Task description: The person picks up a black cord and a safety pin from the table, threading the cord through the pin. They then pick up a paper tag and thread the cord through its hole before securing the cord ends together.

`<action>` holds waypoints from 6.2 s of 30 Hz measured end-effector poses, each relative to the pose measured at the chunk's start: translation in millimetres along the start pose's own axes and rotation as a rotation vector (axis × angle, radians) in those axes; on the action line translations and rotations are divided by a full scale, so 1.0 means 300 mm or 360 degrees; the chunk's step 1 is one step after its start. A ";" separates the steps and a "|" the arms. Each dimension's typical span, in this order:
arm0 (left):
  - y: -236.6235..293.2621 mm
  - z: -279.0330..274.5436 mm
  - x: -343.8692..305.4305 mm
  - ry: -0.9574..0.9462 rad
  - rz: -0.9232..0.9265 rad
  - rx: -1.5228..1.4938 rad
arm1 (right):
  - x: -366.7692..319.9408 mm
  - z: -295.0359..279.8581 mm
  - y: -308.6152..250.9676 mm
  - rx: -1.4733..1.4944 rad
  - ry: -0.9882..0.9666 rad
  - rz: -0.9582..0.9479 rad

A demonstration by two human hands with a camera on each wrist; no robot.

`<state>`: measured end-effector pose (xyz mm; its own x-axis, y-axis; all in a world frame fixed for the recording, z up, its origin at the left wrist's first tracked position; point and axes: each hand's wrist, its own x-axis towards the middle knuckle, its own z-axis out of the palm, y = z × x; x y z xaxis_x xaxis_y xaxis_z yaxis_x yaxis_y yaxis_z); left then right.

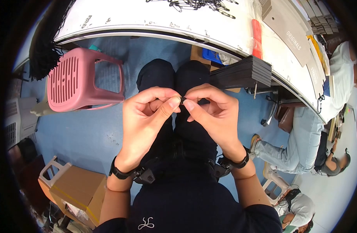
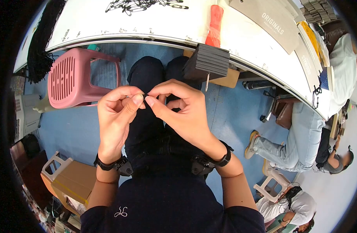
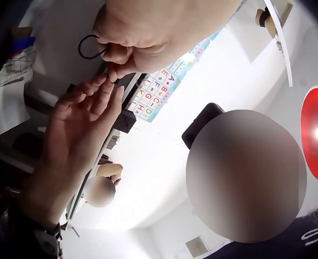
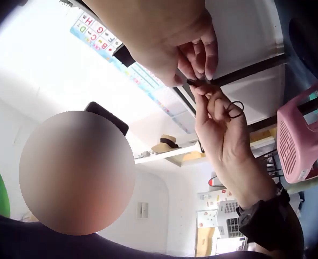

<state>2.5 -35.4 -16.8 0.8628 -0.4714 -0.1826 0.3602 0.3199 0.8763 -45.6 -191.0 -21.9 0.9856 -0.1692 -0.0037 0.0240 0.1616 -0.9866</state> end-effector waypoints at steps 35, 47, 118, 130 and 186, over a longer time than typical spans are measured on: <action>0.032 -0.027 0.003 -0.0045 -0.0460 -0.0355 | -0.013 0.006 -0.031 -0.0832 0.0128 -0.0873; 0.031 -0.009 -0.018 -0.0064 -0.0291 -0.0284 | -0.005 0.015 -0.026 -0.0946 0.0151 -0.0956; 0.045 -0.142 -0.065 0.0205 0.0725 0.0614 | -0.141 -0.211 -0.238 -0.1432 0.0262 -0.0931; 0.064 -0.167 -0.092 0.0862 0.0690 0.1210 | 0.103 -0.381 -0.371 -0.2712 0.0982 -0.1119; 0.119 0.239 0.082 -0.0333 0.1769 0.1686 | -0.142 -0.163 -0.079 -0.0380 -0.0123 -0.0334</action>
<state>11.2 -94.5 41.8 0.4206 -0.5304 0.7361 -0.8914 -0.0905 0.4441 -96.4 -235.0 -6.3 0.9733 -0.0990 0.2073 0.1972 -0.1032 -0.9749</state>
